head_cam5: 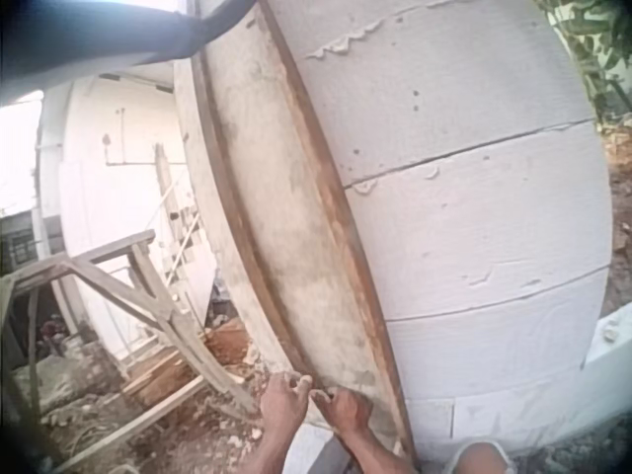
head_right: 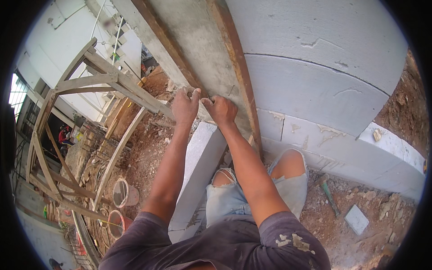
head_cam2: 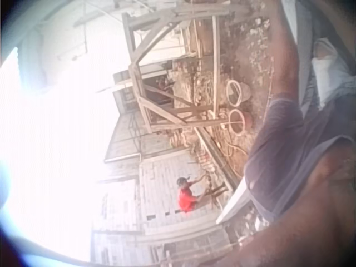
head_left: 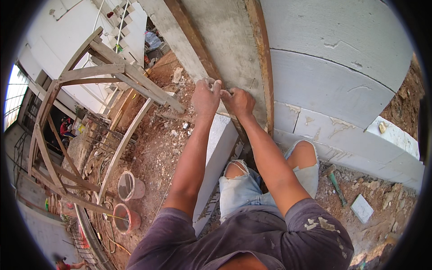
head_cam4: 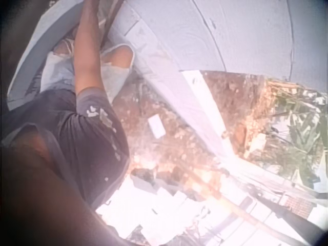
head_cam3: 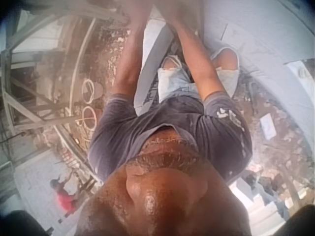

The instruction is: The person scoops mortar from a bucket with a trowel and applies it to a white rectangular tile. They place the tile onto a low wall, adjust its position, and tap it with the trowel to secure it. The person repeats this process with additional tiles along the wall.

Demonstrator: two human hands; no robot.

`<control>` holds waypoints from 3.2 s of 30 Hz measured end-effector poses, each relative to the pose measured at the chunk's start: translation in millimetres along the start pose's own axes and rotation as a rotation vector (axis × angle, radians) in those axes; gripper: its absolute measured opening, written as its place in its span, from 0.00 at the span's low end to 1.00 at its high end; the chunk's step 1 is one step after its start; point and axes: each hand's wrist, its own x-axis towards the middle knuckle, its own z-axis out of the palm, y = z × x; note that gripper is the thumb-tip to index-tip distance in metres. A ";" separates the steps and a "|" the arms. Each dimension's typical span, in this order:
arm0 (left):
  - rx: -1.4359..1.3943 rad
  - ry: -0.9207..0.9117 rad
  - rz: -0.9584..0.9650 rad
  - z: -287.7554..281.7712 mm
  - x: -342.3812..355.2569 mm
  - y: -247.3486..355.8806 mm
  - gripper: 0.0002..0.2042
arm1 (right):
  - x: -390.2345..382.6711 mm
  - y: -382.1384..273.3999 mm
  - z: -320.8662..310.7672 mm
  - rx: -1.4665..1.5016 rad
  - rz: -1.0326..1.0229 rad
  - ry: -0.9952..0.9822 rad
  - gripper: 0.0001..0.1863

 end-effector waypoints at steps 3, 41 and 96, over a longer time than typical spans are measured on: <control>0.251 -0.217 -0.091 5.2 0.8 19.4 0.19 | 3.4 1.3 7.4 0.026 0.037 0.063 0.21; -0.662 -0.622 -0.021 -21.5 -20.6 -15.7 0.09 | -2.8 16.5 31.9 0.073 -0.035 0.180 0.19; -0.765 -0.287 -0.260 21.1 37.2 -40.3 0.40 | 15.9 -41.7 -1.4 0.030 -0.005 0.096 0.18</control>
